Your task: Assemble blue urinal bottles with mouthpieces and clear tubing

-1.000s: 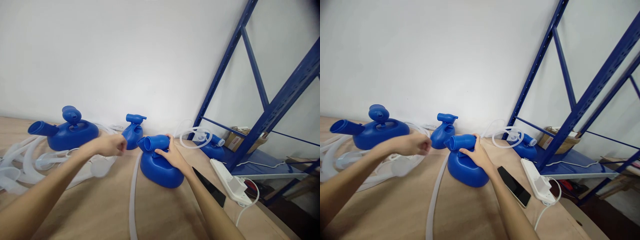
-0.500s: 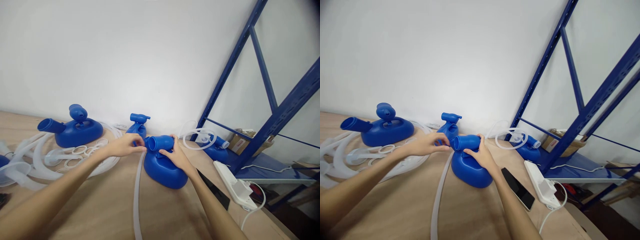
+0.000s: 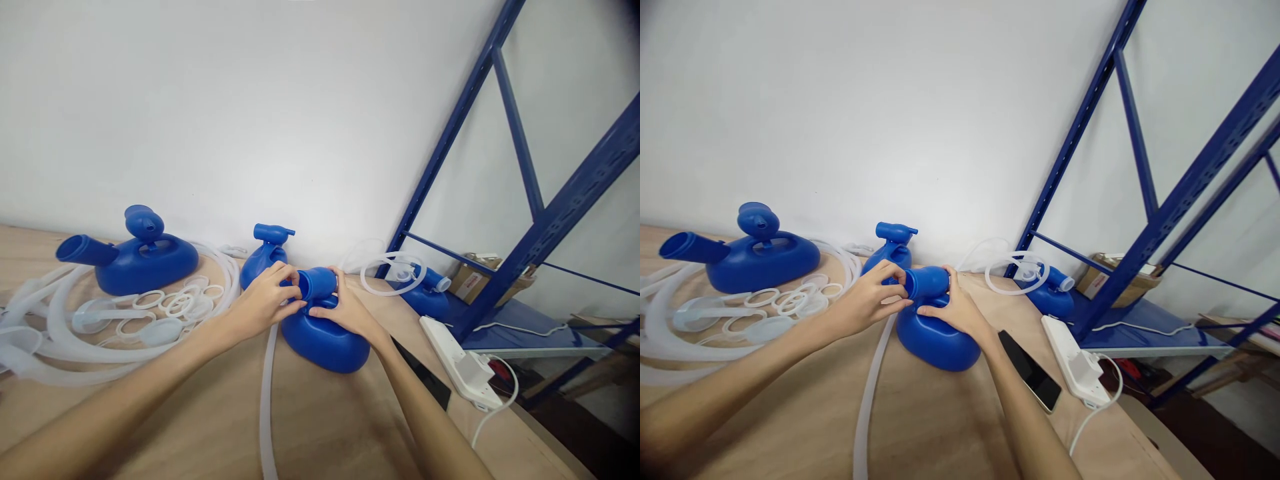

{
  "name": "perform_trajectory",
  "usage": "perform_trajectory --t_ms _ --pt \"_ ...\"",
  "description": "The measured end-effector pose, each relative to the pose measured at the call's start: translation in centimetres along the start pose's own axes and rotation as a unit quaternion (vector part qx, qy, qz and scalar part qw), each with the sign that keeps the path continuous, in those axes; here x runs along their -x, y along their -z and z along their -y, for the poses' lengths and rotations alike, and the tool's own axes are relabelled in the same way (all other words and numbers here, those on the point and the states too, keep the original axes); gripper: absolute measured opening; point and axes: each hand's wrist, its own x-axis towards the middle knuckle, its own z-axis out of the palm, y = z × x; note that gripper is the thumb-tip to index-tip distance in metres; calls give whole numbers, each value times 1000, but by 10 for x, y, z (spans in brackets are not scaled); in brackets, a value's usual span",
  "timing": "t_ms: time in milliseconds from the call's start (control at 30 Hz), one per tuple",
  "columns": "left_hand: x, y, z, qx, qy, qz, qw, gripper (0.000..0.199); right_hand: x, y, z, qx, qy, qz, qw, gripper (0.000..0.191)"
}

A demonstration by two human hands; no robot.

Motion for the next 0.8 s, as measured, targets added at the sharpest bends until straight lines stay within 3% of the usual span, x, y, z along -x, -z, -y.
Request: perform_trajectory --t_ms 167,267,400,467,533,667,800 --pt "3 -18 -3 31 13 -31 999 17 1 6 -1 -53 4 30 998 115" --pt "2 -27 -8 56 66 -39 995 14 -1 11 -5 -139 -15 43 989 100" --pt "-4 -26 -14 71 116 -32 990 60 -5 14 -11 -309 -72 27 948 62" --pt "-7 -21 -14 77 93 5 993 64 -7 14 -11 -342 -91 26 935 52" --pt "-9 -17 -13 86 70 35 993 58 -8 14 -11 -349 -108 22 930 53" --pt "-10 -10 -10 106 71 45 991 52 -11 16 -13 -335 -133 -27 933 71" --pt "-7 -3 -10 107 81 41 990 51 -15 19 -13 -229 -33 -68 970 50"
